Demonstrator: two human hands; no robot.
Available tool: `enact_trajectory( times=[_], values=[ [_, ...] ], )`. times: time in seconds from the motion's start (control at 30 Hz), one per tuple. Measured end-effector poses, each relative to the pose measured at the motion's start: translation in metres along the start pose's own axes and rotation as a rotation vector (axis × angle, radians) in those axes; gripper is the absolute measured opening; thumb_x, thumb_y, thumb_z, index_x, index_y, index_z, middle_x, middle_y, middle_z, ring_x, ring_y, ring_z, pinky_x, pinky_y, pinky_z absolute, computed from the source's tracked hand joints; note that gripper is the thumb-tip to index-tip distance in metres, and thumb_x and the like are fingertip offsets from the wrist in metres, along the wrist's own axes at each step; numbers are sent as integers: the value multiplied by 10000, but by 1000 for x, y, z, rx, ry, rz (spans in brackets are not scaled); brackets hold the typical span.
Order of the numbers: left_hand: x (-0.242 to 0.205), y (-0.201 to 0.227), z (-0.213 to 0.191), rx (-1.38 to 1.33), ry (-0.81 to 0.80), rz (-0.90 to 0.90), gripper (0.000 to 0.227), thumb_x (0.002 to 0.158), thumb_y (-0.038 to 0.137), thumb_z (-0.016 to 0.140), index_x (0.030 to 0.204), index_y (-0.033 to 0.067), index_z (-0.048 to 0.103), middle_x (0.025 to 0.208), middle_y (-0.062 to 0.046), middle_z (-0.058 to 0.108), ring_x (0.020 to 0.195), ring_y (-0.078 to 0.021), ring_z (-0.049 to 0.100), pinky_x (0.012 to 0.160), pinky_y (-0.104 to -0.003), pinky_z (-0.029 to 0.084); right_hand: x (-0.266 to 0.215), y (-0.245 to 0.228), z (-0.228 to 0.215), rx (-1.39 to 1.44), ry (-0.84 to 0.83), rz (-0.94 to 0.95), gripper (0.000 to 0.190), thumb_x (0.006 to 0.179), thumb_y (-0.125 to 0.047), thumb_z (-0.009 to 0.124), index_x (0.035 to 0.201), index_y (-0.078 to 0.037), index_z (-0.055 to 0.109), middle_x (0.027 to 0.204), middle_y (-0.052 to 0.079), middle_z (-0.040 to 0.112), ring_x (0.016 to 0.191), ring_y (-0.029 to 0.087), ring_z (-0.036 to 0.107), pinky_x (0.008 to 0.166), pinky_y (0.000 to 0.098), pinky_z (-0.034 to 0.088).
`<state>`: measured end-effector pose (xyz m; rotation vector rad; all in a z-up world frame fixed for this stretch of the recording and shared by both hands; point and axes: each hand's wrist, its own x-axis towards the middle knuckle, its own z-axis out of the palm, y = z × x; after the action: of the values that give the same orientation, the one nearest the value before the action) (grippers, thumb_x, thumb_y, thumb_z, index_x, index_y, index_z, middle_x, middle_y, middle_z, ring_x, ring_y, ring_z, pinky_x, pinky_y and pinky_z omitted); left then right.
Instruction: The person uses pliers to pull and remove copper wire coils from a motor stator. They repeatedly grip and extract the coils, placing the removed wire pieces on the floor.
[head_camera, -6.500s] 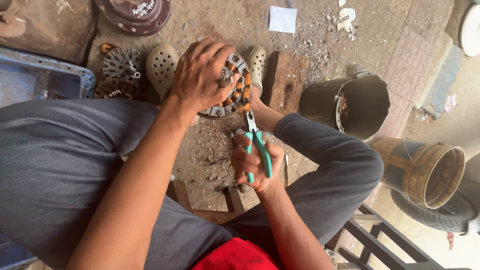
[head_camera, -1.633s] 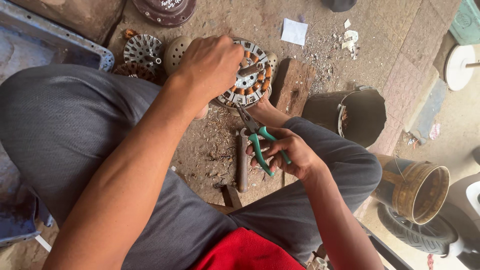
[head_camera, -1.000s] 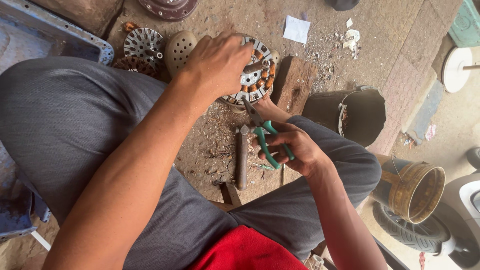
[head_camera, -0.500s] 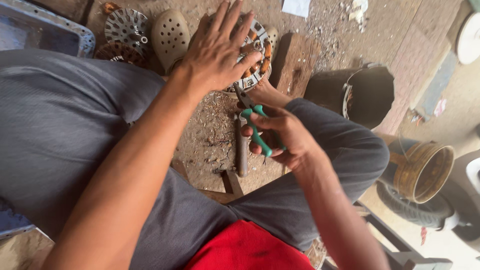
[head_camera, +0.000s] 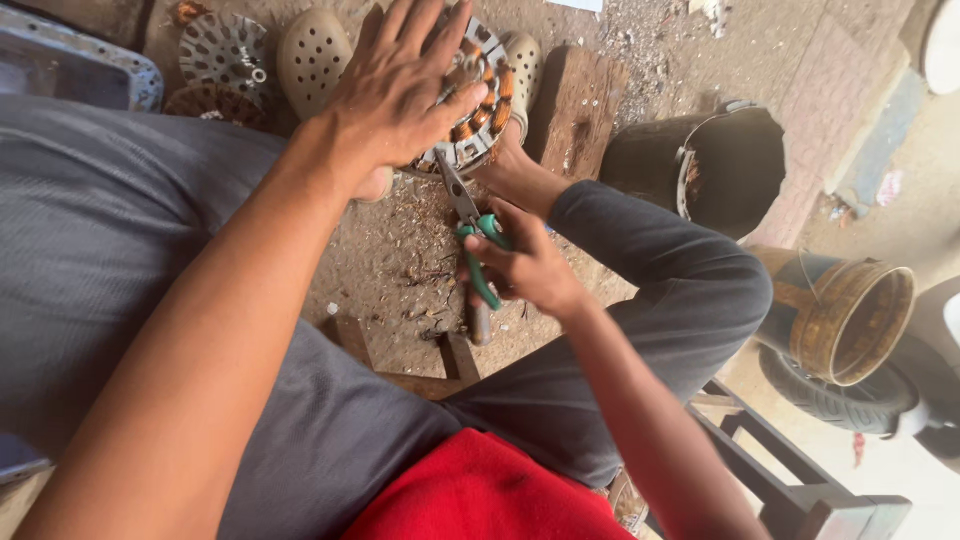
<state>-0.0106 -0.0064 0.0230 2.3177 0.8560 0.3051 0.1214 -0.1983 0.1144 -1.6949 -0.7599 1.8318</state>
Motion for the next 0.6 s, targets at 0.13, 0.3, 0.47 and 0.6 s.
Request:
enact_trajectory(
  times=[0.13,0.3,0.47,0.6],
  values=[
    [-7,-3,5,15,-40,-6,817,1055,600,399,1644,70,199,1705,-187,127,1566,-355,118,1263,-560,150,-6,15,21,247,-23,49,507,1023,-240,573,1457,-60,382,834,110,687,595,199,709,361,239,405],
    [-6,0,2,17,-13,24,808,1089,594,400,1650,47,200,1719,-203,96,1585,-366,68,1308,-516,129,-16,-19,18,410,0,210,346,1035,-202,543,1323,-30,461,822,136,693,569,227,706,310,227,391],
    [-9,5,-7,28,-12,22,791,1081,571,414,1636,35,237,1679,-224,190,1539,-398,163,1256,-538,173,-4,-45,7,408,-38,264,279,1044,-166,523,1264,2,494,848,146,678,574,228,696,348,221,454],
    [-10,7,-7,-9,-51,-24,740,1086,572,421,1612,68,293,1598,-255,341,1473,-425,332,1243,-550,251,6,-40,-1,556,-44,271,246,1055,-139,519,1245,17,502,840,144,661,564,223,686,343,211,455]
  ],
)
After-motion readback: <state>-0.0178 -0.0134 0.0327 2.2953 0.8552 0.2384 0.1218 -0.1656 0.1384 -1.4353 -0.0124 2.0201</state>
